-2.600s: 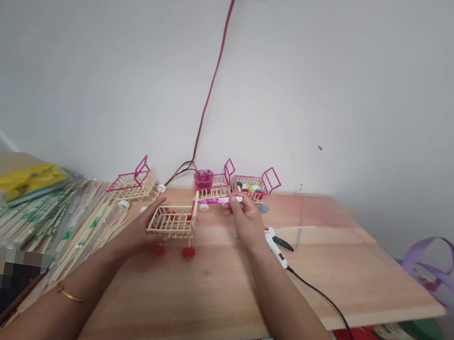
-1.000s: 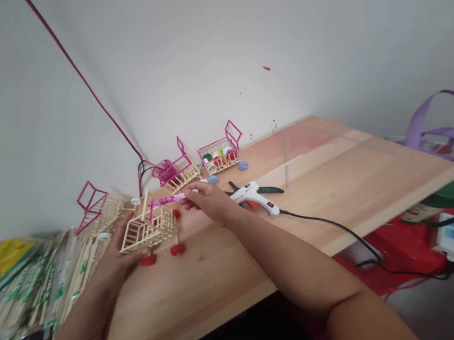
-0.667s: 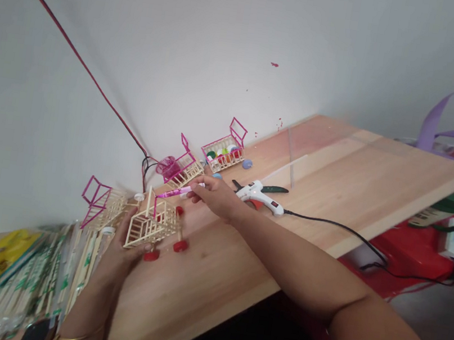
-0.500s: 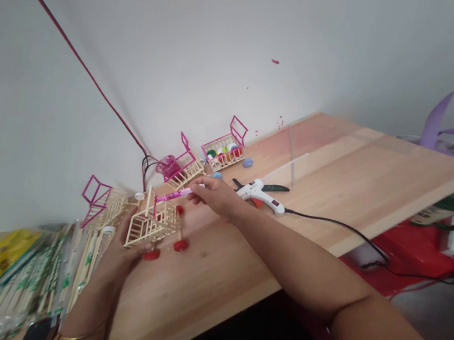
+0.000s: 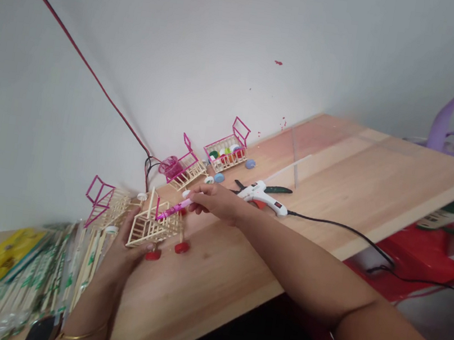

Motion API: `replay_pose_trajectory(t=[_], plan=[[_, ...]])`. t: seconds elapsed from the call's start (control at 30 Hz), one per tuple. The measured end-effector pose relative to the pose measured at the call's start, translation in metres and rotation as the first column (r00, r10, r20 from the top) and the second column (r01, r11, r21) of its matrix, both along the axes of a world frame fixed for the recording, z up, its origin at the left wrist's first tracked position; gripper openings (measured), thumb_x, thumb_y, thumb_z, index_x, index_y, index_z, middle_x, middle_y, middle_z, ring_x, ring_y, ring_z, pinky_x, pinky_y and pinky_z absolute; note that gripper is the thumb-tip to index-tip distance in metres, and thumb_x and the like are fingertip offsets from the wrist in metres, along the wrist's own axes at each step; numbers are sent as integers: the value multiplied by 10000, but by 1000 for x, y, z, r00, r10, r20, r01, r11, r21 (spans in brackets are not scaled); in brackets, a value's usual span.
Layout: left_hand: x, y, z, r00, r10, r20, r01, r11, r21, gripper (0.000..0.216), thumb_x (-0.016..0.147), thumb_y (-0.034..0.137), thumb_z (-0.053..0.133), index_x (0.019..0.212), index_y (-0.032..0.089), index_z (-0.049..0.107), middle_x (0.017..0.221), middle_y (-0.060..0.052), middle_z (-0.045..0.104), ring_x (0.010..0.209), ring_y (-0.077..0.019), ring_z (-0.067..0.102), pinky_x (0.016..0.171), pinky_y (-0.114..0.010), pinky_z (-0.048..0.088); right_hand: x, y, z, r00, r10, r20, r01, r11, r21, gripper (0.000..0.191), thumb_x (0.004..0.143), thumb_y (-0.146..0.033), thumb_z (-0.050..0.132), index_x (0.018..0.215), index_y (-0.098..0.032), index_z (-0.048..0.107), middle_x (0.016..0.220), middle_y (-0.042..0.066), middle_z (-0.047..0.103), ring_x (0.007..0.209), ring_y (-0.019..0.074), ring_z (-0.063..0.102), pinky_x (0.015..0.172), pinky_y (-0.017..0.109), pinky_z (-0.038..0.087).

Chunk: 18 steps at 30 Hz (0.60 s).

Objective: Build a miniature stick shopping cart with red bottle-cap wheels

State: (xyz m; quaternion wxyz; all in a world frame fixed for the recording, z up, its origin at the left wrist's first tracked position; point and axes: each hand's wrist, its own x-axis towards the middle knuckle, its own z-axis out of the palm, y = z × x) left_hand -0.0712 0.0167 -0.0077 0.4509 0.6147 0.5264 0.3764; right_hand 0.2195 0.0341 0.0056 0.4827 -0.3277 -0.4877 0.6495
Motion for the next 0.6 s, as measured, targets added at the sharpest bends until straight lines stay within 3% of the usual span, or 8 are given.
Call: replay_pose_trajectory(t=[0.2, 0.33, 0.43, 0.6], plan=[[2, 0, 0, 1000, 1, 31, -1, 1000, -3, 1041, 594, 299, 861, 1475, 304, 307, 1345, -76, 555, 1222, -283, 556, 1054, -426, 455, -2, 3, 2, 983, -167, -80, 157, 981, -118, 159, 761, -306, 732, 748, -165, 659, 692, 10, 701, 577, 70, 564, 532, 189, 389], [2, -2, -1, 998, -14, 59, 13, 1000, 13, 1030, 609, 286, 848, 1481, 279, 299, 1361, -95, 549, 1225, -288, 556, 1073, -449, 434, 0, 1, 9, 948, -159, -277, 76, 955, -288, 145, 771, -257, 738, 745, -169, 626, 683, -8, 678, 558, 58, 556, 531, 176, 409], [3, -2, -1, 998, -8, 60, 7, 1000, 13, 1054, 620, 274, 838, 1498, 279, 255, 1355, -104, 555, 1209, -282, 572, 1069, -451, 428, 1, -3, 13, 897, -138, -420, -12, 942, -335, 116, 800, -249, 726, 834, -196, 629, 811, -16, 699, 621, 69, 606, 615, 218, 484], [7, -5, 1, 996, -6, 86, 3, 999, 37, 1128, 615, 254, 833, 1516, 304, 156, 1298, -97, 583, 1158, -259, 608, 1014, -428, 469, -7, -9, 12, 902, -127, -413, -56, 913, -404, 98, 875, -303, 659, 909, -215, 637, 875, -2, 705, 714, 107, 650, 708, 305, 522]])
